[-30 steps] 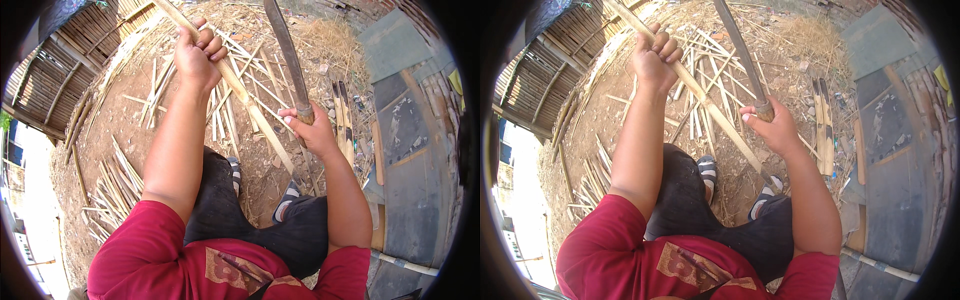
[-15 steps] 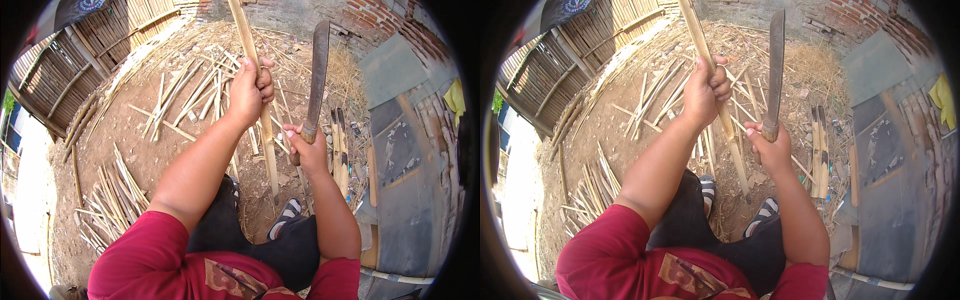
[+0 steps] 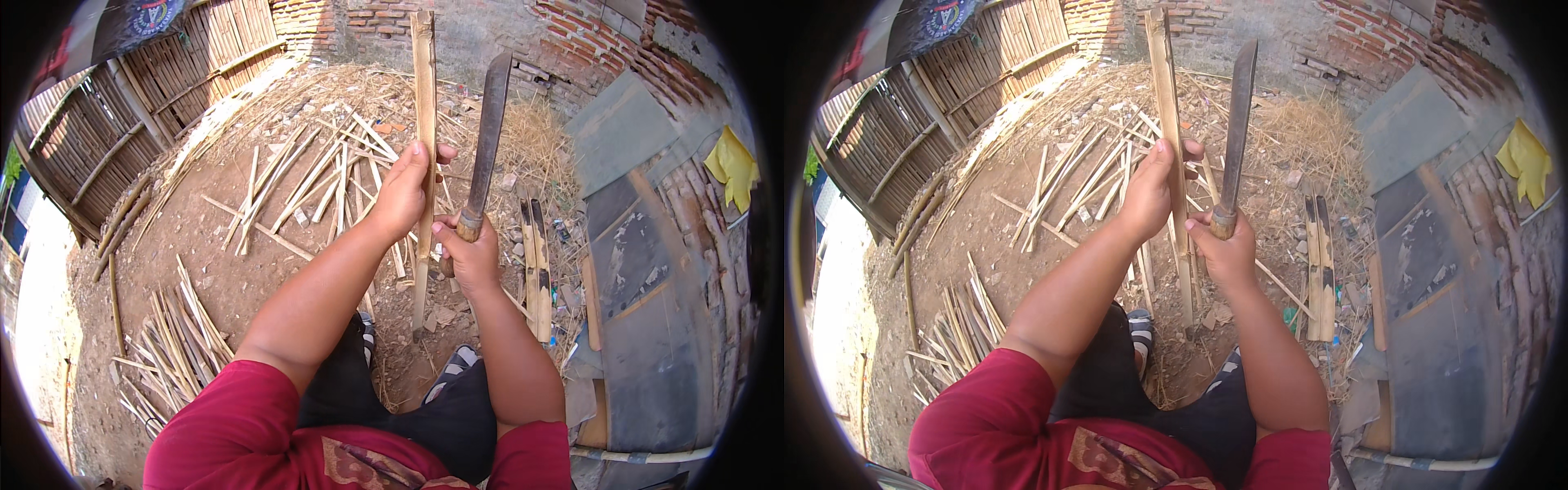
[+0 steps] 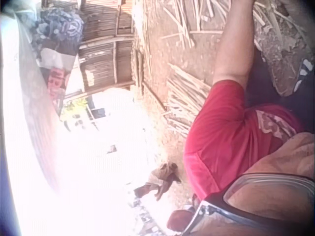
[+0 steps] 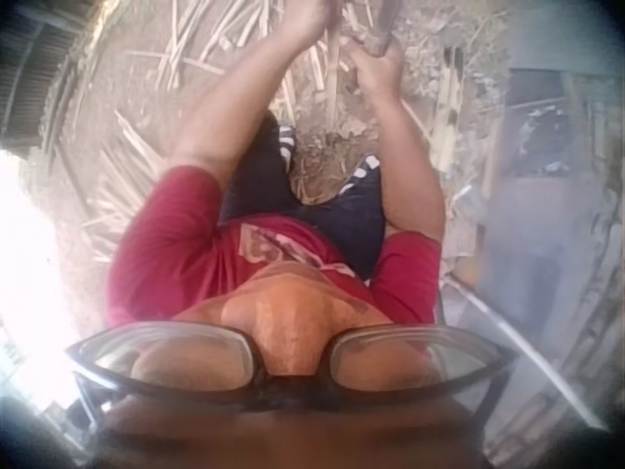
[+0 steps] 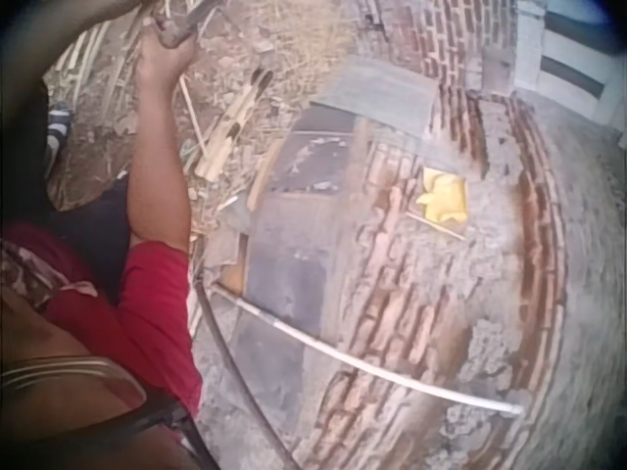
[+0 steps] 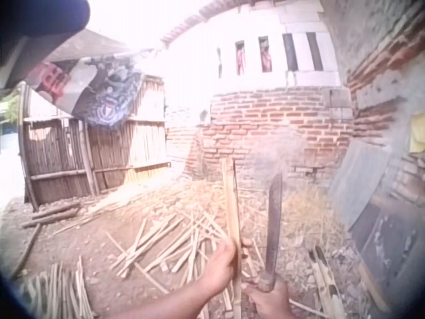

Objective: The person uses a machete to shave and smooth the edges of thin strips of bamboo while sitting on the ground. The person handles several bamboo strips one at a time, removing excess material from their sides.

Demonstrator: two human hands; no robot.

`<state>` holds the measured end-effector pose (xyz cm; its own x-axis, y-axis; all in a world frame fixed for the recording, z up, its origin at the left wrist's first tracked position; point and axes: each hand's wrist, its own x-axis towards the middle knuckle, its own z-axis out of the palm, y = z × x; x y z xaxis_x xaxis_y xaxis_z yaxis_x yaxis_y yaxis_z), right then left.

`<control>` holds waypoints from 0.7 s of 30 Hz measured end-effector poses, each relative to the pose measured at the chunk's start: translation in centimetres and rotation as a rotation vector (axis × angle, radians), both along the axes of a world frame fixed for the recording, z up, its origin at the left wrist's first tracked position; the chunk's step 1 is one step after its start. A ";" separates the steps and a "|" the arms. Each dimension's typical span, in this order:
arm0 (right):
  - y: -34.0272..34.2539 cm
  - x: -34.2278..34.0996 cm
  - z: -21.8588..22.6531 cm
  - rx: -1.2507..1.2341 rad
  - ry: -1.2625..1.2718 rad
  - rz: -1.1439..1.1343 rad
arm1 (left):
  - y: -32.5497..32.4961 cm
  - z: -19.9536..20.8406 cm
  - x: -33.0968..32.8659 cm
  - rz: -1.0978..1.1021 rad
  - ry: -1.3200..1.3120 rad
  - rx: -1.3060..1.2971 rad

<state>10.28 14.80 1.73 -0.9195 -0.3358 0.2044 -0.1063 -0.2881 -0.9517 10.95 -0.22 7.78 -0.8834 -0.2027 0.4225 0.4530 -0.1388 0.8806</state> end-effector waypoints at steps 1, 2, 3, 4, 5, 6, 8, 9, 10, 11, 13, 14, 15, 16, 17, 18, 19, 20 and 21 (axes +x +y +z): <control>-0.1 -0.2 0.0 0.022 0.016 -0.012 | 0.0 0.1 0.1 -0.025 -0.016 0.012; -0.3 -0.2 0.0 0.029 0.025 -0.012 | -0.1 0.0 0.3 -0.050 -0.037 0.025; -0.5 -0.2 0.1 0.036 0.033 -0.013 | -0.3 0.1 0.4 -0.061 -0.049 0.014; -0.6 -0.2 0.3 0.042 0.042 -0.014 | -0.5 0.2 0.5 -0.072 -0.061 0.002; -0.7 -0.1 0.3 0.057 0.032 -0.012 | -0.6 0.1 0.6 -0.085 -0.075 -0.008; -0.7 0.0 0.4 0.072 0.022 -0.011 | -0.7 0.0 0.5 -0.100 -0.046 -0.013; -0.6 0.1 0.5 0.087 0.023 -0.007 | -0.7 -0.4 0.3 -0.133 0.011 -0.023; -0.5 0.2 0.5 0.087 0.034 -0.003 | -0.8 -0.4 0.3 -0.142 0.018 -0.033; -0.4 0.3 0.5 0.086 0.045 0.000 | -0.8 -0.3 0.2 -0.150 0.025 -0.043; -0.3 0.3 0.5 0.068 0.052 0.009 | -0.7 -0.3 0.3 -0.162 0.034 -0.049; 0.0 0.5 0.6 0.032 0.066 0.027 | -0.3 -0.2 0.5 -0.195 -0.040 0.012; 0.0 0.7 0.8 0.030 0.077 0.022 | -0.3 -0.2 0.6 -0.210 -0.077 0.042; 0.0 1.0 1.2 0.027 0.089 0.017 | -0.3 -0.3 0.6 -0.233 -0.084 0.036; -0.1 1.1 1.2 0.036 0.095 -0.003 | -0.5 -0.4 0.7 -0.256 -0.091 0.029; -0.1 1.2 1.3 0.047 0.103 -0.026 | -0.3 -0.2 0.7 -0.284 -0.096 0.023; -0.2 1.1 1.1 0.069 0.106 -0.065 | 0.1 -0.1 0.8 -0.229 -0.049 0.005; -0.2 0.9 0.9 0.091 0.109 -0.104 | 0.7 0.1 0.9 -0.174 -0.002 -0.014; -0.4 0.8 0.9 0.093 0.119 -0.146 | 1.1 0.3 1.1 -0.117 0.044 -0.034; -0.5 0.6 0.8 0.094 0.129 -0.187 | 0.2 -0.7 0.5 -0.047 0.062 -0.063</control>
